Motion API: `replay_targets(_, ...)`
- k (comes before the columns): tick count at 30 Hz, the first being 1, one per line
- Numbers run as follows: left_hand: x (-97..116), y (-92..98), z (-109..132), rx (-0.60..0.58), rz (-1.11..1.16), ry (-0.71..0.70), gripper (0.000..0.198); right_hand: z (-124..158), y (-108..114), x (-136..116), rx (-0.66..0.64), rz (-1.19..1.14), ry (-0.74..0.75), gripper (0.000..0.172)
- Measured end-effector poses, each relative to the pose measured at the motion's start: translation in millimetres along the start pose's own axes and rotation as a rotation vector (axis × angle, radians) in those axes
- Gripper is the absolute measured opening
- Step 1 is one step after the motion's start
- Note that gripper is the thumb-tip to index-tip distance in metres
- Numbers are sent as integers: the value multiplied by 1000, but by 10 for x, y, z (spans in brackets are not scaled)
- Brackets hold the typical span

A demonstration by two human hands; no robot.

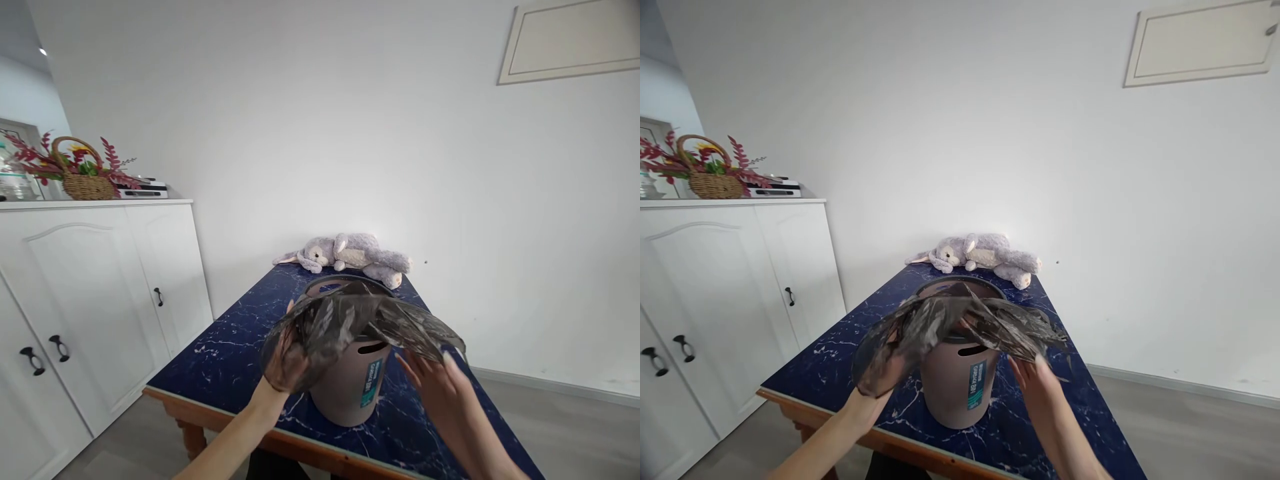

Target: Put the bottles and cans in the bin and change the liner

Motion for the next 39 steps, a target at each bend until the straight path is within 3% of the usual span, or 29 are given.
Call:
replay_targets(2, 167, -60, -119, -6, 7, 22, 70, -175, -250, -389, -59, -24, 62, 65)
replay_targets(4, 293, -62, -217, 42, 3, 70, 68, -299, -404, -641, -57, 49, -6, 61)
replay_targets(7, 367, 1, -278, 133, -1, 113, 61, -426, -471, -976, 15, 149, 95, 51)
replay_targets(10, 339, 99, -270, 170, 71, 101, 50, -488, -480, -1107, 32, 89, 224, 41)
replay_targets(14, 400, 282, -253, 243, 286, 15, 35, -634, -485, -1088, 21, -185, 234, 34)
replay_targets(19, 725, 216, -340, 70, 579, -115, 23, -833, -704, -1199, -89, -428, 214, 32)
replay_targets(24, 920, -6, -407, -151, 717, -144, 28, -844, -975, -1351, -195, -251, 229, 42)
replay_targets(27, 937, -168, -455, -214, 541, -112, 27, -848, -1138, -1383, -258, -2, 277, 47)
replay_targets(31, 1099, -298, -467, -181, -56, -226, 16, -875, -1384, -1340, -363, 266, 283, 54)
replay_targets(33, 1186, -420, -447, -243, -388, -303, 14, -867, -1518, -1298, -450, 298, 239, 56)
replay_targets(36, 1180, -558, -456, -378, -710, -327, 21, -856, -1627, -1246, -535, 241, 157, 56)
replay_targets(39, 1122, -568, -538, -359, -918, -327, 25, -897, -1635, -1235, -595, 330, 207, 54)
Point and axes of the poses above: each hand's wrist, its own z-axis away from the middle knuckle, its own y-axis out of the back of the hand, x = y × z, the point moved 9 cm from there along -z, towards the middle knuckle, and after that the axes turned 14 degrees about y, right-handed, at the moved point
